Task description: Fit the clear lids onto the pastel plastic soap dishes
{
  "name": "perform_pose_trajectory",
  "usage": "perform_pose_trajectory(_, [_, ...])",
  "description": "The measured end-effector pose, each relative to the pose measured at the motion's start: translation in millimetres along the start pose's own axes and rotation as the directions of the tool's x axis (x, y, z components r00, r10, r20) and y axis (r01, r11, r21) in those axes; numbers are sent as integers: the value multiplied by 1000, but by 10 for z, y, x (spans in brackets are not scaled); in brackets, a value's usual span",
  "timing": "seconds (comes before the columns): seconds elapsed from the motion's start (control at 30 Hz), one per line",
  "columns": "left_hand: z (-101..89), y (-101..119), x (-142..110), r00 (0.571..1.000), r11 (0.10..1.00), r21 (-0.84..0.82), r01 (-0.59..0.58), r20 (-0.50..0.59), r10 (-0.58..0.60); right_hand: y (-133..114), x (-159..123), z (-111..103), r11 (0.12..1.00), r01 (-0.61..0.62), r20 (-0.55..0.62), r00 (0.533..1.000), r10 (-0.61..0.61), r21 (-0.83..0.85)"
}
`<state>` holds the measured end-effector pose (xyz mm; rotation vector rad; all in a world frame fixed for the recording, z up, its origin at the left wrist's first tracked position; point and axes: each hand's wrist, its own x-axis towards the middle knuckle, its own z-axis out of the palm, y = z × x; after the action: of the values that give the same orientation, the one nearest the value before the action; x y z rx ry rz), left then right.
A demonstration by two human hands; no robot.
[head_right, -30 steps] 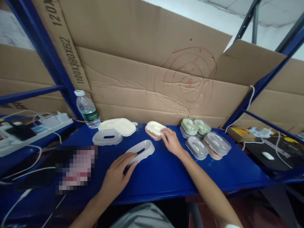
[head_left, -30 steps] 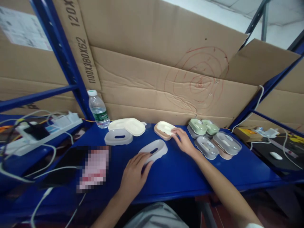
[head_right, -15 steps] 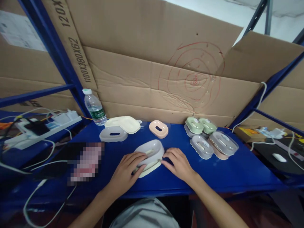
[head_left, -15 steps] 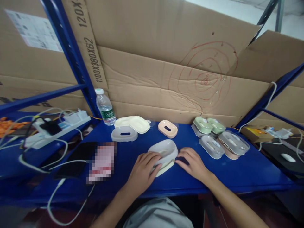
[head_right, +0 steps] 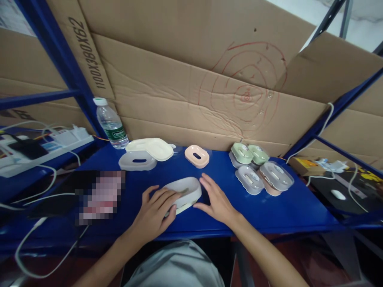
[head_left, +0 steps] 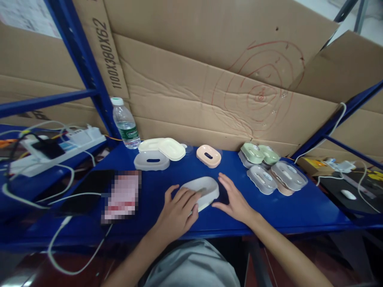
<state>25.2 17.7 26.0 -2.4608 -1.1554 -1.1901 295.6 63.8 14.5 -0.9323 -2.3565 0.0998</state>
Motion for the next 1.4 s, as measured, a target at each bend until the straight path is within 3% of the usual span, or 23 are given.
perform_pose_trajectory(0.17, [71,-31,-48,991,1000,-9,-15,133,16,-41,77,50,994,110,156,982,-108,0])
perform_pose_trajectory(0.3, [124,-99,-114,979,999,-24,26,205,-21,-67,49,74,993,113,164,980,-116,32])
perform_pose_trajectory(0.43, [152,-165,-168,970,998,-31,46,239,-38,30,151,-67,994,98,151,983,-105,48])
perform_pose_trajectory(0.5, [146,-169,-166,965,999,-38,34,262,-23,250,346,-148,999,33,46,998,-35,40])
perform_pose_trajectory(0.6, [125,-146,-140,963,999,-27,36,268,-27,768,749,-144,996,-77,-116,991,72,-41])
perform_pose_trajectory(0.7, [123,-130,-121,970,996,14,88,225,-88,1233,1050,35,968,-176,-25,984,174,-179])
perform_pose_trajectory(0.77, [136,-136,-119,971,992,32,125,204,-129,1382,1113,184,957,-196,26,978,206,-215])
perform_pose_trajectory(0.9, [167,-161,-133,971,985,10,169,171,-169,1372,1006,344,938,-246,14,966,257,-245])
perform_pose_trajectory(1.13, [163,-159,-144,965,978,4,209,162,-207,1318,879,262,864,-385,-27,917,398,-325])
perform_pose_trajectory(1.4, [159,-162,-142,966,989,76,125,217,-139,1359,812,232,817,-434,-51,892,450,-379])
